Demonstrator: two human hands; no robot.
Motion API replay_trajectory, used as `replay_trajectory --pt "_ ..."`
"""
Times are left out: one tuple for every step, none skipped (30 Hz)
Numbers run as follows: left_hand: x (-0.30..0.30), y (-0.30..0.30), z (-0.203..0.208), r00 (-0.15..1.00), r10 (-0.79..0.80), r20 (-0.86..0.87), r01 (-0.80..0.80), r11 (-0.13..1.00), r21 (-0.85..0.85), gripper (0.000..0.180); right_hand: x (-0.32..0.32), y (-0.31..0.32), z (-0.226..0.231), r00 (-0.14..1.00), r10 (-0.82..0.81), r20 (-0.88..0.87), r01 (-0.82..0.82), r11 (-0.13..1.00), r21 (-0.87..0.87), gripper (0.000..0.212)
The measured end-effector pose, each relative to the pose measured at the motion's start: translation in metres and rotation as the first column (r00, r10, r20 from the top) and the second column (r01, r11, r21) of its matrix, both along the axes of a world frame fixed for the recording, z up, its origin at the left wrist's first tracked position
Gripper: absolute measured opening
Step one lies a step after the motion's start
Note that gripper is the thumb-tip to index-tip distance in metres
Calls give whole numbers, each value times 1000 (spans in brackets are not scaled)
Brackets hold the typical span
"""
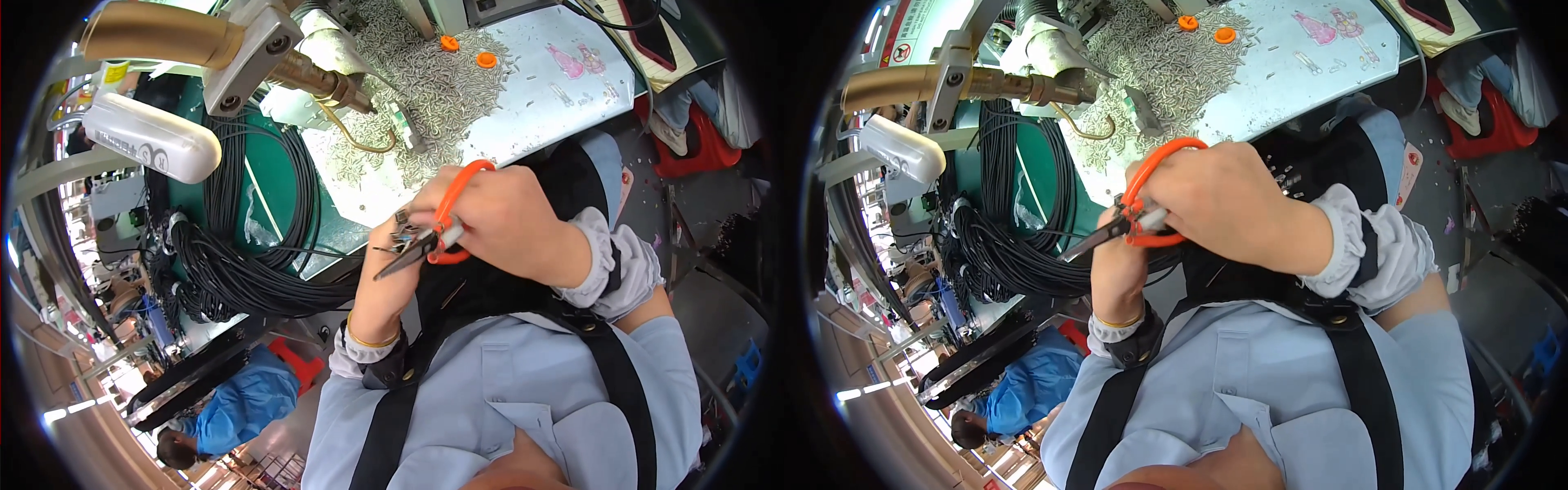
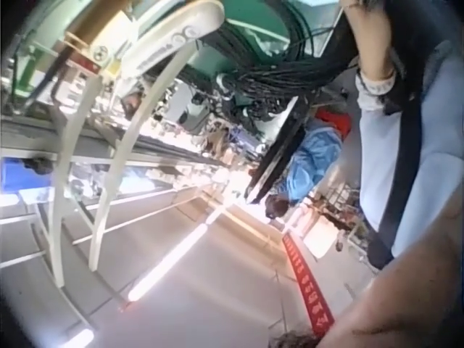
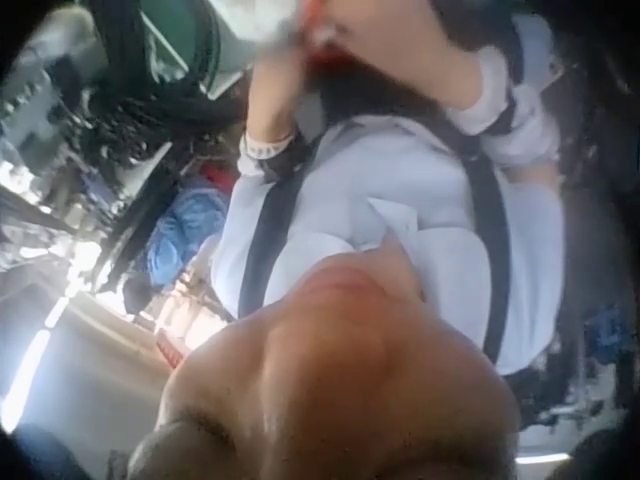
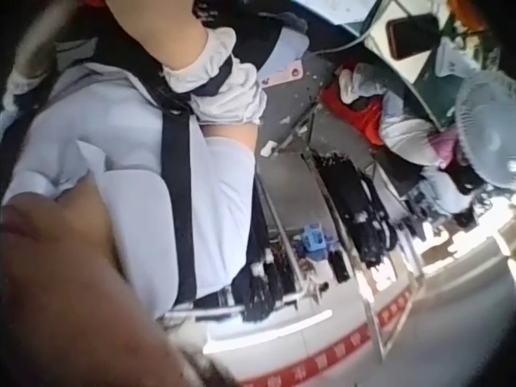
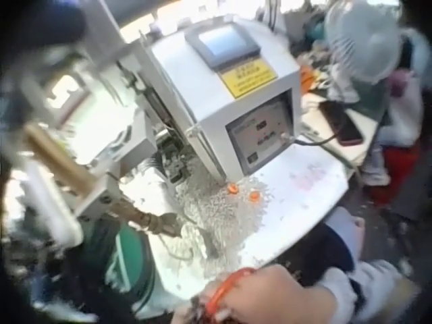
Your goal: The person trims the ends of wires with shears, then gathers a bundle of cables from the table. They hold the bundle while using the shears to trim the wire ends of each cable one at a time.
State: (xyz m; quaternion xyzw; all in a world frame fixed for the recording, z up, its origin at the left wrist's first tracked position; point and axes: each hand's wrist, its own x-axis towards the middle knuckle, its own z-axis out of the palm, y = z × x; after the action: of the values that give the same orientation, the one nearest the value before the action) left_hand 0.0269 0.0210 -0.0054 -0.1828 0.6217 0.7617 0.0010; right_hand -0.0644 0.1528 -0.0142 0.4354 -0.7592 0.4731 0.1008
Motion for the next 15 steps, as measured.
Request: replay_trajectory --pt "2 -1 -4 999 -46 21 45 999 21 21 1 0 -3 993 119 21 -119 993 17 16" --pt "2 -1 -4 999 -47 19 47 999 23 21 1 1 -3 993 118 20 -118 993 18 16" --pt "1 -1 -3 1000 24 -2 -24 995 95 19 2 2 -2 957 97 273 -101 995 2 16" --pt "0 -1 -1 995 97 -18 -93 981 169 18 2 4 1 858 74 509 -80 997 -10 15" --pt "0 -1 -1 985 170 -28 -158 957 241 17 2 5 3 701 51 711 -56 998 -17 15" --pt "0 -1 -3 985 169 -27 -157 957 242 17 1 6 7 701 50 711 -55 998 -16 15" --pt "1 1 -6 981 180 -75 -172 980 103 15 0 6 13 544 100 833 -130 991 -33 15" --pt "3 2 -9 975 185 -124 -191 981 -39 13 -2 5 17 361 136 922 -201 977 -65 16" --pt "4 2 -10 968 183 -173 -214 961 -178 12 -2 4 19 163 158 974 -264 958 -111 16" --pt "5 1 -10 968 185 -172 -216 960 -179 12 -2 3 17 162 158 974 -266 958 -112 16" --pt "4 0 -9 975 188 -117 -198 977 -81 14 -2 3 12 138 208 968 -260 951 -167 15" --pt "4 -1 -8 981 185 -62 -184 983 18 16 -1 3 6 114 257 960 -255 941 -222 14" --pt "4 -3 -6 984 179 -6 -177 977 115 18 0 2 2 90 309 947 -250 927 -279 13" --pt "4 -5 -5 984 178 -7 -176 978 114 18 2 3 -2 91 310 947 -249 927 -279 13" --pt "4 -8 -3 990 136 34 -141 960 243 17 3 4 -7 595 256 762 -270 956 -110 11"
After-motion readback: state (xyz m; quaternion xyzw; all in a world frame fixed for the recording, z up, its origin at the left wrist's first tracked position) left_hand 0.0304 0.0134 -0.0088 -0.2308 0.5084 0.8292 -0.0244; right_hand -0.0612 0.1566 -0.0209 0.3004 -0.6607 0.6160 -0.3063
